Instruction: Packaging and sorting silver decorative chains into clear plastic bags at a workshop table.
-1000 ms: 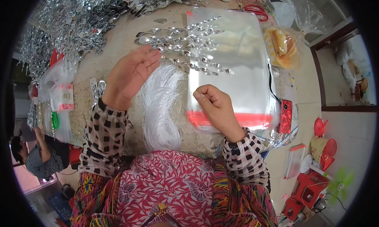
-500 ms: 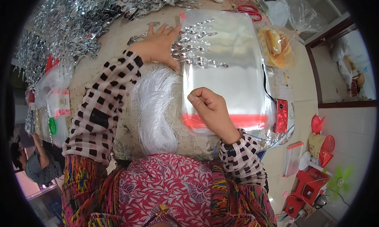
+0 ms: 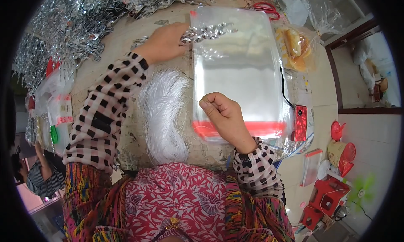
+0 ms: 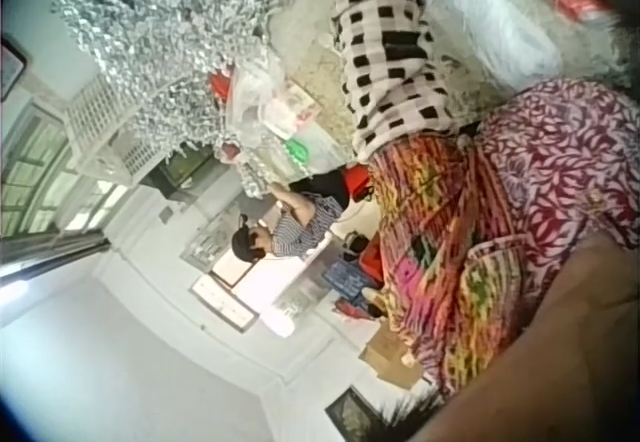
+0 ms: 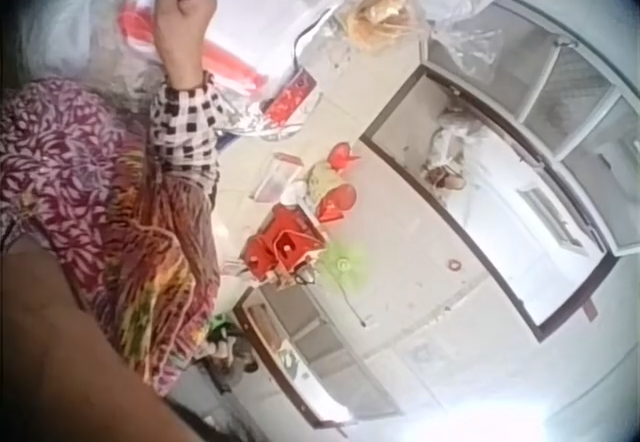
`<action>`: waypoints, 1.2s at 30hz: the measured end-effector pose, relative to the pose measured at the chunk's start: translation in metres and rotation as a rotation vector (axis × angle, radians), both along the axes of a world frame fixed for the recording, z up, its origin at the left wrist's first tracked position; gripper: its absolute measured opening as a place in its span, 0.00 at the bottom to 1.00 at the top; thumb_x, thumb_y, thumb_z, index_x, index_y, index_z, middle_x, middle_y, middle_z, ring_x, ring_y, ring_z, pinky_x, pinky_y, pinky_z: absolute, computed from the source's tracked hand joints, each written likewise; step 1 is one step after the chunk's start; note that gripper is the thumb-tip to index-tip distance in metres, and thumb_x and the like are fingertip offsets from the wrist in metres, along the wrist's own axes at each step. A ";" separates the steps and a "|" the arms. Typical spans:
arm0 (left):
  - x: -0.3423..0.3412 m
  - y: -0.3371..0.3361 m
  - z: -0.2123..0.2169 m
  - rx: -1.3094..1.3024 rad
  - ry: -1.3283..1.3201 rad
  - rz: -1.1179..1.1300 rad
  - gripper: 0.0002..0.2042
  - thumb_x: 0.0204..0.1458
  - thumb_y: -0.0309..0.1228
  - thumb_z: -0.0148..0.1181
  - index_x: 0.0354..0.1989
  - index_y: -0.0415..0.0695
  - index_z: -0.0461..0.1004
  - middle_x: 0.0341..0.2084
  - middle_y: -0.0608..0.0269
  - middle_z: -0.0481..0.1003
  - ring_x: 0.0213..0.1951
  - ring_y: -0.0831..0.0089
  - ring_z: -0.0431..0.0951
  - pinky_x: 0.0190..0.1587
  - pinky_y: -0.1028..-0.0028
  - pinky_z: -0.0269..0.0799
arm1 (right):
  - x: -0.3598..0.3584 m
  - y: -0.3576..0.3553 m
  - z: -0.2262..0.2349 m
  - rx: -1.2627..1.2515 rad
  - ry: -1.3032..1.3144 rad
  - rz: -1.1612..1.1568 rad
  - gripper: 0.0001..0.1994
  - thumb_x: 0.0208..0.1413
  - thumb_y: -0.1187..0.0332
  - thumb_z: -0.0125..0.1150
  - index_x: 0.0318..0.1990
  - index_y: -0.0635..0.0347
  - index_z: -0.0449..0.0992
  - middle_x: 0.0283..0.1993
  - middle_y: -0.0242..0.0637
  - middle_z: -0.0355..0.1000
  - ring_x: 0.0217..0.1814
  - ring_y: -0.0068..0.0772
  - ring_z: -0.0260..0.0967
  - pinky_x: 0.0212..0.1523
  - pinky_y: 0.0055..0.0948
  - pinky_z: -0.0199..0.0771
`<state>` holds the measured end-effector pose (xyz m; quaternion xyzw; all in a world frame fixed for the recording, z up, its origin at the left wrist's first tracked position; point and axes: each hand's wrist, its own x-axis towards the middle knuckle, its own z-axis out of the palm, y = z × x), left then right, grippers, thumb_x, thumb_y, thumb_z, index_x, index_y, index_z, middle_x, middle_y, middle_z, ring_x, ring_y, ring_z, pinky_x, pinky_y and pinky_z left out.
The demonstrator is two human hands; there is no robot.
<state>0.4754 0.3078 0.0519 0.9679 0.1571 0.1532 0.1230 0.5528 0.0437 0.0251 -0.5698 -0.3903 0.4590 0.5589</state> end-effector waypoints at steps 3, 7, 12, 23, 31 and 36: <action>-0.020 -0.007 0.041 -0.197 -0.005 0.124 0.18 0.40 0.32 0.60 0.41 0.39 0.70 0.33 0.47 0.73 0.37 0.55 0.74 0.43 0.65 0.69 | -0.002 -0.001 -0.001 -0.012 0.005 0.001 0.04 0.59 0.73 0.53 0.36 0.64 0.70 0.27 0.20 0.63 0.27 0.10 0.54 0.29 0.11 0.56; -0.066 -0.007 0.075 -0.343 -0.284 0.295 0.15 0.45 0.32 0.59 0.41 0.39 0.71 0.34 0.53 0.75 0.37 0.63 0.76 0.41 0.71 0.70 | -0.010 -0.002 0.001 -0.032 0.008 -0.005 0.04 0.59 0.72 0.54 0.36 0.64 0.71 0.28 0.20 0.63 0.27 0.09 0.54 0.29 0.11 0.56; -0.102 0.013 0.084 -0.618 -0.773 0.180 0.15 0.41 0.19 0.61 0.39 0.42 0.67 0.31 0.70 0.70 0.33 0.83 0.70 0.35 0.79 0.68 | -0.017 -0.003 0.004 -0.022 0.003 -0.014 0.05 0.59 0.71 0.54 0.36 0.63 0.71 0.28 0.19 0.63 0.27 0.08 0.54 0.28 0.10 0.55; -0.123 0.032 0.037 -0.569 -1.097 0.190 0.16 0.41 0.20 0.66 0.38 0.41 0.69 0.32 0.68 0.74 0.34 0.79 0.75 0.40 0.80 0.71 | -0.021 -0.010 0.001 0.001 0.018 -0.070 0.04 0.59 0.72 0.53 0.37 0.63 0.71 0.26 0.18 0.61 0.23 0.07 0.49 0.23 0.11 0.50; -0.155 0.012 0.030 -0.572 -1.043 0.398 0.14 0.42 0.19 0.62 0.38 0.41 0.69 0.30 0.68 0.72 0.31 0.80 0.72 0.33 0.79 0.68 | -0.040 -0.013 -0.007 -0.039 0.048 -0.048 0.03 0.59 0.72 0.53 0.36 0.62 0.71 0.27 0.18 0.62 0.24 0.07 0.50 0.24 0.11 0.49; -0.237 0.025 0.052 -0.708 -1.197 0.315 0.21 0.44 0.29 0.62 0.47 0.38 0.67 0.31 0.63 0.74 0.29 0.75 0.73 0.38 0.76 0.68 | -0.047 -0.016 -0.004 -0.024 -0.019 -0.089 0.03 0.59 0.71 0.53 0.37 0.60 0.71 0.28 0.17 0.63 0.24 0.07 0.50 0.24 0.10 0.49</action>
